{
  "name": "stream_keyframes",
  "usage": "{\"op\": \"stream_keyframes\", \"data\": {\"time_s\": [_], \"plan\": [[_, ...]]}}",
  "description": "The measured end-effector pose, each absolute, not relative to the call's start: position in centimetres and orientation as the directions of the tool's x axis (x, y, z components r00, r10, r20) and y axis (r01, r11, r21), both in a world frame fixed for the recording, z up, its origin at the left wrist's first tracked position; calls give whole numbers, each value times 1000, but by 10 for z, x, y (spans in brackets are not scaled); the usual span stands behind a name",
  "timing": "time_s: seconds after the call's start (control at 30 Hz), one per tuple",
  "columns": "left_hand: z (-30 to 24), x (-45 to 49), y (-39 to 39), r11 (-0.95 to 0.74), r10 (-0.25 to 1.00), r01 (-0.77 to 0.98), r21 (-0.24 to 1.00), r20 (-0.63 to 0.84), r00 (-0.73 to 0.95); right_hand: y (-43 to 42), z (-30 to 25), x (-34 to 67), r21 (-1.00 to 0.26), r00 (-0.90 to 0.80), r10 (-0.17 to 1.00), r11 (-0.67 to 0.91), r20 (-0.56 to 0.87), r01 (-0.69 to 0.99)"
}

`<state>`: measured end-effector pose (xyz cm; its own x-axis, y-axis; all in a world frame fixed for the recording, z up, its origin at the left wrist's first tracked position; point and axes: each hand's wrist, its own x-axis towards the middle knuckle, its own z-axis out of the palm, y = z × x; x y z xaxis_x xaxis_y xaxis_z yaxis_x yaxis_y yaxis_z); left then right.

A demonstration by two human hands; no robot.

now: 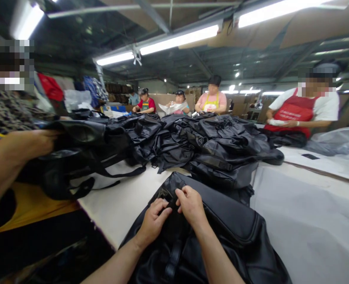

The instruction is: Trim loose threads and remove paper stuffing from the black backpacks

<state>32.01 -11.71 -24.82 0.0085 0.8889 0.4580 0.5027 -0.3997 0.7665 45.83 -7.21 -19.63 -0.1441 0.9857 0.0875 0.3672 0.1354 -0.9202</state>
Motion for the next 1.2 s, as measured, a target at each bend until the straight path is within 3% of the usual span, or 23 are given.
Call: {"op": "stream_keyframes", "data": {"time_s": [0.3,0.43,0.67,0.8,0.87,1.03,1.2], "plan": [[-273,310,-119,-368,925,396,841,376,61,-69,-230,458,-917,-223,975,67,-24,393],[-281,312,-121,-308,937,338,889,345,-53,-75,-236,458,-922,-252,968,78,-21,378],[-287,318,-122,-462,807,548,697,587,-66,-82,-243,456,-951,-282,959,64,-25,304],[-278,319,-122,-361,850,537,762,506,-148,-84,-247,455,-967,-252,968,51,-14,250],[-270,315,-124,-372,885,483,793,460,-75,-84,-249,456,-973,-244,970,41,-16,228],[-250,293,-134,-438,888,356,826,335,315,-84,-251,458,-978,-271,961,10,-47,207],[-250,277,-144,-332,884,240,912,212,416,-84,-248,460,-974,-249,965,-28,-85,223]]}}
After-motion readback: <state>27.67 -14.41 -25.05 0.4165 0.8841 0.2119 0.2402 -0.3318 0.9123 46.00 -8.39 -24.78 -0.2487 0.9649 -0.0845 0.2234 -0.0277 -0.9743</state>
